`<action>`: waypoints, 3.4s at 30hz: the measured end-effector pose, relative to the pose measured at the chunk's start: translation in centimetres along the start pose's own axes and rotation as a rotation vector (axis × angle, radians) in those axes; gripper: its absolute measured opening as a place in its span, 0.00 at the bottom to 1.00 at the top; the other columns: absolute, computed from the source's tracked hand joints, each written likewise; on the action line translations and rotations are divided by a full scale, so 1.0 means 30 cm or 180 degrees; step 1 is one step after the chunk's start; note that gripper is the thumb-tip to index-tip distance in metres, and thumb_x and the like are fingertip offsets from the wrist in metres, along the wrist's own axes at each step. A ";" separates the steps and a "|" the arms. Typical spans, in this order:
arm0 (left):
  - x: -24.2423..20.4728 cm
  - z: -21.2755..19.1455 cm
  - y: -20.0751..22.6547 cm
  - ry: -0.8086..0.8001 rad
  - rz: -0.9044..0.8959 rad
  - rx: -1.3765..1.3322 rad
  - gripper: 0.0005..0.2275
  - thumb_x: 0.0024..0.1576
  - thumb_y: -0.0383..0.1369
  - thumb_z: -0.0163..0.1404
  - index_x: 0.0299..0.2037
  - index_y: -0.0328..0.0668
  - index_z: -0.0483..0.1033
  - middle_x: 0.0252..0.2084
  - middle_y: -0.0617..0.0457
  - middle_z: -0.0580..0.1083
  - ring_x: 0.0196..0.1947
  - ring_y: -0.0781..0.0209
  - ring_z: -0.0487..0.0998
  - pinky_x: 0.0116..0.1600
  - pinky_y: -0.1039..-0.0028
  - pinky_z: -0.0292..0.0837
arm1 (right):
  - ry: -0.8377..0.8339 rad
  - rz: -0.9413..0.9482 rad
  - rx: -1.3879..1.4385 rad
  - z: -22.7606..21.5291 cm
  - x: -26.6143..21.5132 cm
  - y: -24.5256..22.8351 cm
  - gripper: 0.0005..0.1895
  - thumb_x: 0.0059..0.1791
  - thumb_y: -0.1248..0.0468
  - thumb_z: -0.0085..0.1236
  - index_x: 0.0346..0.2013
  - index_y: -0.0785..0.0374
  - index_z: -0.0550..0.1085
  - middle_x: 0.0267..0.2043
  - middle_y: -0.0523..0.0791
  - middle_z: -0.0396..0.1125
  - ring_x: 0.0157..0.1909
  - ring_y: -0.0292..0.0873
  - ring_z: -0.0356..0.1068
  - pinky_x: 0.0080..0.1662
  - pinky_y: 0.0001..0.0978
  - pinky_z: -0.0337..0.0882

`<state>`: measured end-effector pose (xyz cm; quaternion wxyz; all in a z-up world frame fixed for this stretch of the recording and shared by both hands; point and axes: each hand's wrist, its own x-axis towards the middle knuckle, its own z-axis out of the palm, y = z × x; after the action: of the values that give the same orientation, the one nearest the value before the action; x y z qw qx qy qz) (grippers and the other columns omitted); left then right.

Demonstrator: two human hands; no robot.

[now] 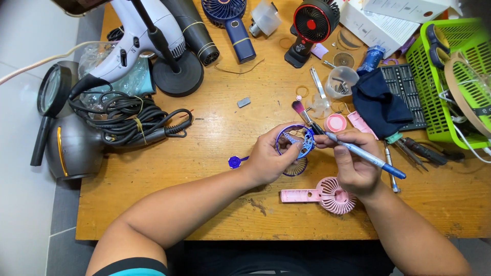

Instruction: Using a marker to color a plastic component of a small fan at a workbench

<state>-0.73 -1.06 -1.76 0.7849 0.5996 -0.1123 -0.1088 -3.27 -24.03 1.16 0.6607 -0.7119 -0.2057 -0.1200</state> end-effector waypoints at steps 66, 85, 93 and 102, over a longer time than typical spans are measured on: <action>-0.014 -0.002 0.084 -0.0075 -0.0661 -0.0854 0.27 0.71 0.26 0.56 0.81 0.37 0.65 0.45 0.46 0.81 0.37 0.63 0.80 0.38 0.68 0.91 | -0.0552 -0.0509 -0.0453 -0.038 0.006 -0.017 0.08 0.64 0.71 0.53 0.58 0.70 0.67 0.47 0.60 0.73 0.62 0.75 0.84 0.65 0.63 0.89; 0.010 -0.017 0.093 -0.0093 -0.1268 -0.0987 0.25 0.70 0.29 0.58 0.77 0.42 0.70 0.64 0.47 0.78 0.44 0.59 0.85 0.37 0.71 0.90 | -0.0721 -0.0736 -0.0867 -0.038 0.053 -0.050 0.08 0.63 0.72 0.57 0.52 0.76 0.71 0.43 0.62 0.74 0.56 0.75 0.87 0.54 0.53 0.90; 0.009 -0.015 0.097 -0.0142 -0.1182 -0.0991 0.23 0.70 0.30 0.58 0.76 0.42 0.71 0.62 0.43 0.79 0.36 0.56 0.84 0.35 0.70 0.88 | -0.0743 -0.0757 -0.1193 -0.028 0.064 -0.068 0.08 0.64 0.70 0.57 0.49 0.75 0.70 0.40 0.60 0.74 0.54 0.73 0.88 0.49 0.48 0.88; 0.011 -0.019 0.105 -0.0190 -0.1135 -0.0910 0.23 0.70 0.29 0.58 0.76 0.43 0.71 0.63 0.41 0.79 0.36 0.54 0.86 0.36 0.72 0.89 | -0.0784 -0.0761 -0.1164 -0.031 0.062 -0.059 0.08 0.63 0.71 0.58 0.48 0.76 0.70 0.40 0.60 0.74 0.53 0.75 0.87 0.50 0.50 0.88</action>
<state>-0.14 0.17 1.16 0.8266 0.4891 -0.0111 -0.2782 -2.34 -24.64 3.67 0.4719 -0.7995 -0.3423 -0.1449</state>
